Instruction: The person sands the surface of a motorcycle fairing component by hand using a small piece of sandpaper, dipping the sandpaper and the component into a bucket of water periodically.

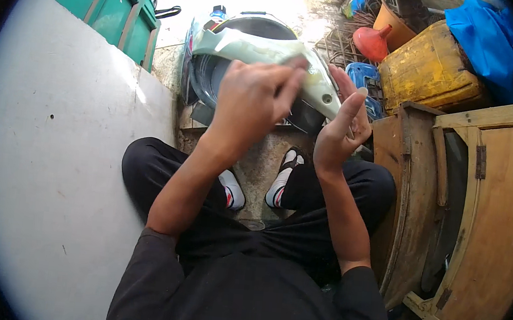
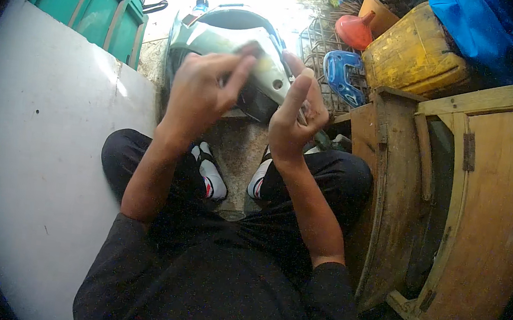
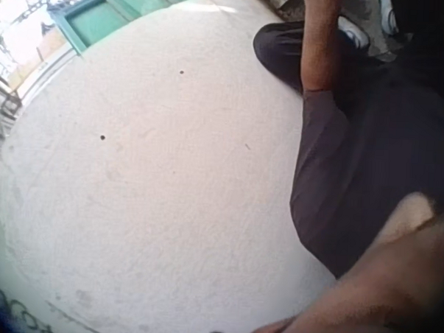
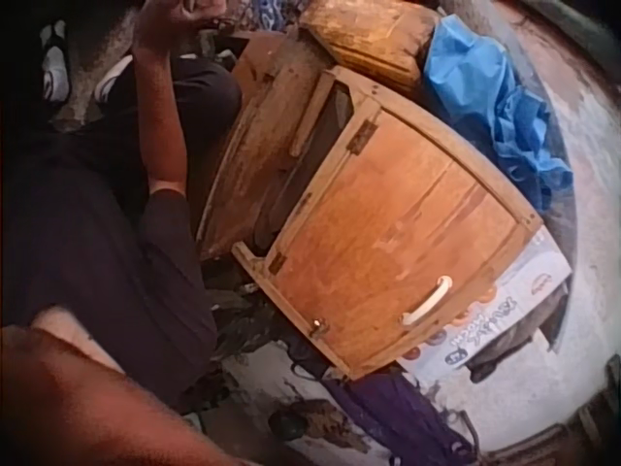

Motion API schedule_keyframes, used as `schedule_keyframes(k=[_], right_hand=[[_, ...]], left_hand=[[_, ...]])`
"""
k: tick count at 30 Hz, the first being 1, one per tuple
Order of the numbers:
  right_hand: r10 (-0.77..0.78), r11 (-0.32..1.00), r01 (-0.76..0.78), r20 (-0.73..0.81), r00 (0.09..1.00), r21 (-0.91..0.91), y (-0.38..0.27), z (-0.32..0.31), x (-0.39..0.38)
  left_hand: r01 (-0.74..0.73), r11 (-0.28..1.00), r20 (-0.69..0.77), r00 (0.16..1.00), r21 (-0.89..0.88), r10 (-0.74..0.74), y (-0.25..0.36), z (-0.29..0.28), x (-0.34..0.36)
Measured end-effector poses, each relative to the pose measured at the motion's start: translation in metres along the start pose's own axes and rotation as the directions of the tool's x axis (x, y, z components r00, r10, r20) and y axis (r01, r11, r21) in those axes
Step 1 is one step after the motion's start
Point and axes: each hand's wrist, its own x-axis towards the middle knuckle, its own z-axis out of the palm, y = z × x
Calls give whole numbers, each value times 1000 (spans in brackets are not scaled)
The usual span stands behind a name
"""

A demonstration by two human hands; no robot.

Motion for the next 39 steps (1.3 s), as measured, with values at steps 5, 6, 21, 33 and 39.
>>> schedule_keyframes(k=[5,6,21,33,39], right_hand=[[113,992,-110,-40,993,68,-1,1,3],[115,991,-111,-50,992,80,-1,1,5],[128,991,-128,-20,992,31,2,-1,1],[140,990,-139,-36,990,29,3,0,6],[84,996,-83,12,996,-30,4,4,1]], left_hand=[[-90,982,0,996,-168,92,18,-1,-6],[-46,998,-27,999,-45,45,12,1,-2],[-157,958,-136,983,-239,127,11,16,-6],[-66,997,-76,995,31,68,0,18,-5],[-137,987,-165,975,84,149,-11,20,-2]])
